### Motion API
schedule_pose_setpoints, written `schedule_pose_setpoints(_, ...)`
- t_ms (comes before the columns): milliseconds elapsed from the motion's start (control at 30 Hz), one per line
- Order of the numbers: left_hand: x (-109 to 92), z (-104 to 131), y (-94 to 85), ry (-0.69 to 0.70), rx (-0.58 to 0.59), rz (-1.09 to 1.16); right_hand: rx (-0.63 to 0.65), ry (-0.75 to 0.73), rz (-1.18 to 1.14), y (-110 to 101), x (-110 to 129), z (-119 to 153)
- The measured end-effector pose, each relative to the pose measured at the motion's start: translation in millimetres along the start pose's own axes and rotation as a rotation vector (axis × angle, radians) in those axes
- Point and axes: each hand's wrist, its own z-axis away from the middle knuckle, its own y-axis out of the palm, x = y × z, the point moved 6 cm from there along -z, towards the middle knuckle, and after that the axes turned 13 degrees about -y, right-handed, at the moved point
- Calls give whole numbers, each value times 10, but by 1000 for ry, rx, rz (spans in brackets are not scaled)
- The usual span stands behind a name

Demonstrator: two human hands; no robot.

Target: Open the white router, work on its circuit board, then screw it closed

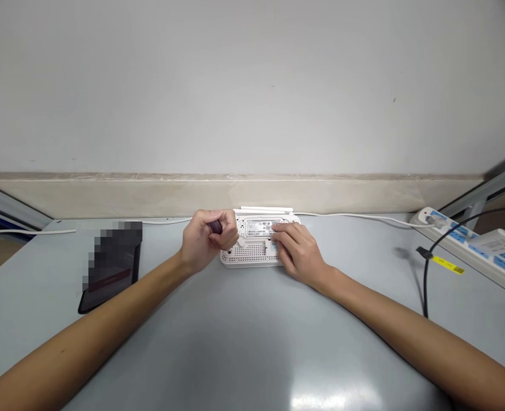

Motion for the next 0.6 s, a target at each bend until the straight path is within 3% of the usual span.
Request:
schedule_pose_setpoints(167,25,11,10,22,-82,-5,9,7,-5,5,6,-14)
schedule_pose_setpoints(333,28,216,59,160,-544,-13,-8,3,-28,10,20,-24)
schedule_pose_setpoints(400,44,275,97,179,-614,12,-11,1,-31,9,24,-24)
schedule_pose_setpoints(500,76,253,80,155,-563,80,-17,-4,-31,1,29,-24)
schedule_pose_setpoints(600,77,133,26,99,-349,97,-21,-9,-31,-9,33,-22)
